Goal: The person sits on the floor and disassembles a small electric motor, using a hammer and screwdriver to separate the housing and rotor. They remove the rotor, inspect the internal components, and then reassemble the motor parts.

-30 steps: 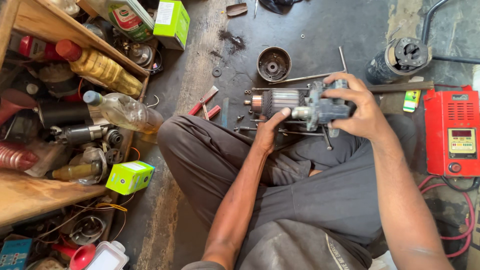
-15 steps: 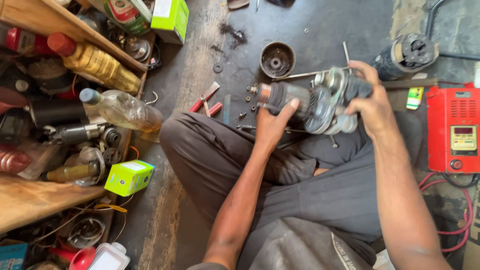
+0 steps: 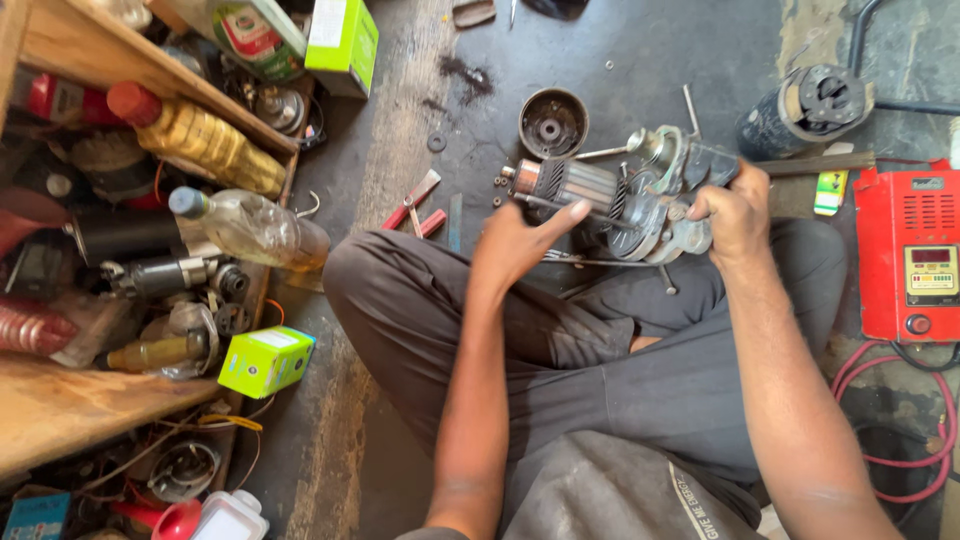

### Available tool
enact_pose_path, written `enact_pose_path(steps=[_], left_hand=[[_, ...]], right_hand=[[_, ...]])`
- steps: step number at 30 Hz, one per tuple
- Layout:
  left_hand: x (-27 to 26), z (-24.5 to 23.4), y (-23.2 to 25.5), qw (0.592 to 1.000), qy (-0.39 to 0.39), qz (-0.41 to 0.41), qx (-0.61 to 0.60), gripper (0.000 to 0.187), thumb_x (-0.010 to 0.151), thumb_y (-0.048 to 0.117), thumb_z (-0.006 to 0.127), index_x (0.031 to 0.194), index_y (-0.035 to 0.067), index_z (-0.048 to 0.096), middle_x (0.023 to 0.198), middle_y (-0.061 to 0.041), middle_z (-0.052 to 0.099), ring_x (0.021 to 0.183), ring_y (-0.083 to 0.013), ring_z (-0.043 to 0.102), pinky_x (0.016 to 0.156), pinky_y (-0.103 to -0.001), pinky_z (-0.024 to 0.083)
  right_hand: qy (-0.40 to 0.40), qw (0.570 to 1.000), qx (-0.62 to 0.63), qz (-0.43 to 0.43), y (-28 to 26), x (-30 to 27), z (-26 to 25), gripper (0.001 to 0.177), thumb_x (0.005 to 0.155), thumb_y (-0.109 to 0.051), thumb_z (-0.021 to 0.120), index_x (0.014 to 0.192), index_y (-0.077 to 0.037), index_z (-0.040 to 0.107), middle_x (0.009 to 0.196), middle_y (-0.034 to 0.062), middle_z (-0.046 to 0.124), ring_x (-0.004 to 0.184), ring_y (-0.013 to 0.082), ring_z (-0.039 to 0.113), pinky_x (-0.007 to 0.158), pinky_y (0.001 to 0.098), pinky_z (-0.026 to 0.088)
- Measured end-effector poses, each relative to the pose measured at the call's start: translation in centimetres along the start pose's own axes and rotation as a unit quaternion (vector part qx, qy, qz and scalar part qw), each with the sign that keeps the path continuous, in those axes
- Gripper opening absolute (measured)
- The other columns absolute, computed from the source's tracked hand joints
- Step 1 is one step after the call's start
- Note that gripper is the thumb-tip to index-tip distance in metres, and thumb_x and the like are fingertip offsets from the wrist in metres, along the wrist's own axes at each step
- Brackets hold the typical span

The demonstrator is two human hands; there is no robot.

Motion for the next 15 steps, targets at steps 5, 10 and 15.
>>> enact_pose_path(steps=[5, 10, 15], left_hand=[[-3.9, -4.8, 7.1, 0.922, 0.234, 0.277, 0.135, 0.061, 0.076, 0.038, 0.087, 0.119, 0.001, 0.064, 0.112, -0.019, 0.072, 0.106, -0.0357, 0.069, 0.092, -0.045, 0.054], [-1.9, -1.0, 13.1, 0.844, 0.054, 0.533, 0.035, 0.058, 0.077, 0.014, 0.084, 0.128, 0.003, 0.060, 0.120, -0.019, 0.069, 0.108, -0.0374, 0.068, 0.092, -0.042, 0.054], [1.4, 1.2, 13.3, 0.889, -0.090, 0.449, -0.026, 0.041, 0.083, 0.011, 0.083, 0.120, 0.008, 0.067, 0.104, -0.010, 0.077, 0.096, -0.0199, 0.076, 0.090, -0.032, 0.060]], right_hand=[[-0.017, 1.000, -0.003, -0.010, 0.1, -0.1, -0.2, 0.031, 0.066, 0.006, 0.054, 0.095, 0.003, 0.065, 0.089, 0.0026, 0.063, 0.077, 0.0112, 0.055, 0.067, 0.0235, 0.043], [-0.003, 1.000, 0.004, 0.008, 0.1, -0.1, 0.0, 0.033, 0.064, 0.005, 0.054, 0.094, 0.001, 0.066, 0.086, 0.0013, 0.064, 0.073, 0.0110, 0.057, 0.064, 0.0237, 0.044], [-0.015, 1.000, 0.010, 0.009, -0.7, -0.2, 0.5, 0.035, 0.066, 0.005, 0.053, 0.097, 0.000, 0.067, 0.085, 0.0009, 0.064, 0.073, 0.0097, 0.056, 0.064, 0.0228, 0.045]])
Point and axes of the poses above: each hand's wrist, its own x-axis towards the middle knuckle, its own z-axis out of the palm, y = z × x, the point moved 6 cm from there along x, towards the middle knuckle
